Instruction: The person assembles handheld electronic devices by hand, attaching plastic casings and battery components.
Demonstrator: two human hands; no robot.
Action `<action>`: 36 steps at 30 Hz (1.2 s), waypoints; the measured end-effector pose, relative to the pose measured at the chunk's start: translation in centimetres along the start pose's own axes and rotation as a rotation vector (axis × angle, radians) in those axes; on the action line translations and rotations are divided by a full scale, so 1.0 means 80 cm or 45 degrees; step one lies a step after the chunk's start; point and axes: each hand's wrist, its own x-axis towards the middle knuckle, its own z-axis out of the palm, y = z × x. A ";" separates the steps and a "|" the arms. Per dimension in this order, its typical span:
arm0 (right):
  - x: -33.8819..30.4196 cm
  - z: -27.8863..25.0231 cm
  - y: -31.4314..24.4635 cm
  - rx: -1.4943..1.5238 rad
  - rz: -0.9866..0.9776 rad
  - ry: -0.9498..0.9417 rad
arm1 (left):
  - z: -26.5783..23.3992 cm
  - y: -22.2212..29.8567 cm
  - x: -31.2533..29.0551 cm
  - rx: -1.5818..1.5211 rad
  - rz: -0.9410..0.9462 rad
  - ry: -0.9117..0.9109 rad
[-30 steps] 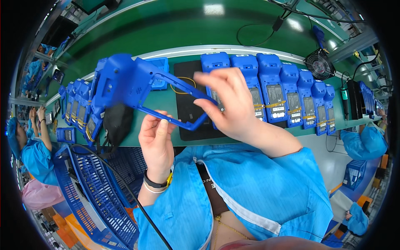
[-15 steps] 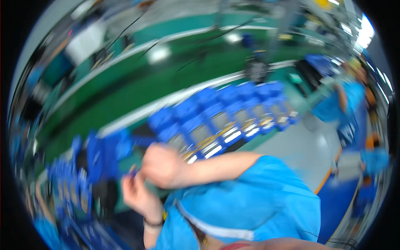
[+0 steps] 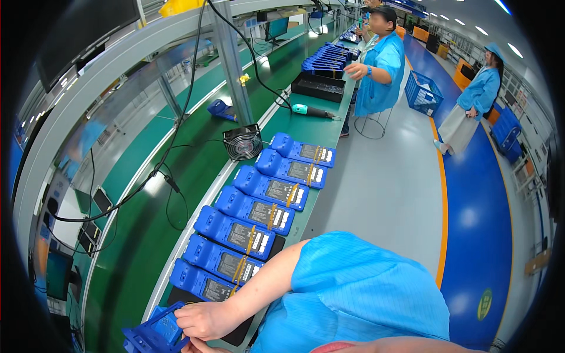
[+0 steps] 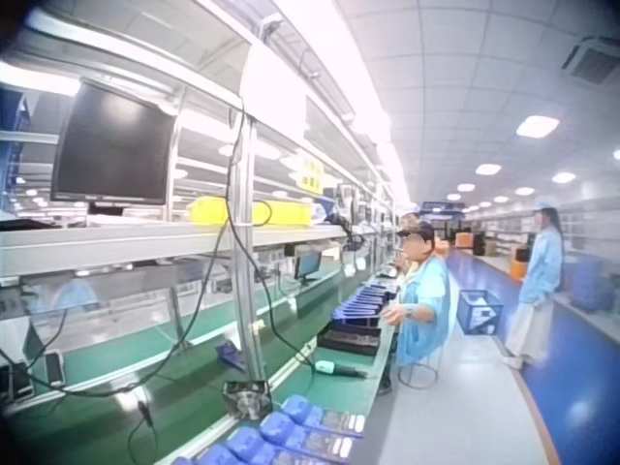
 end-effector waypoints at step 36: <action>0.015 0.010 0.015 0.208 0.016 0.055 | 0.006 0.014 -0.004 -0.531 -0.004 0.102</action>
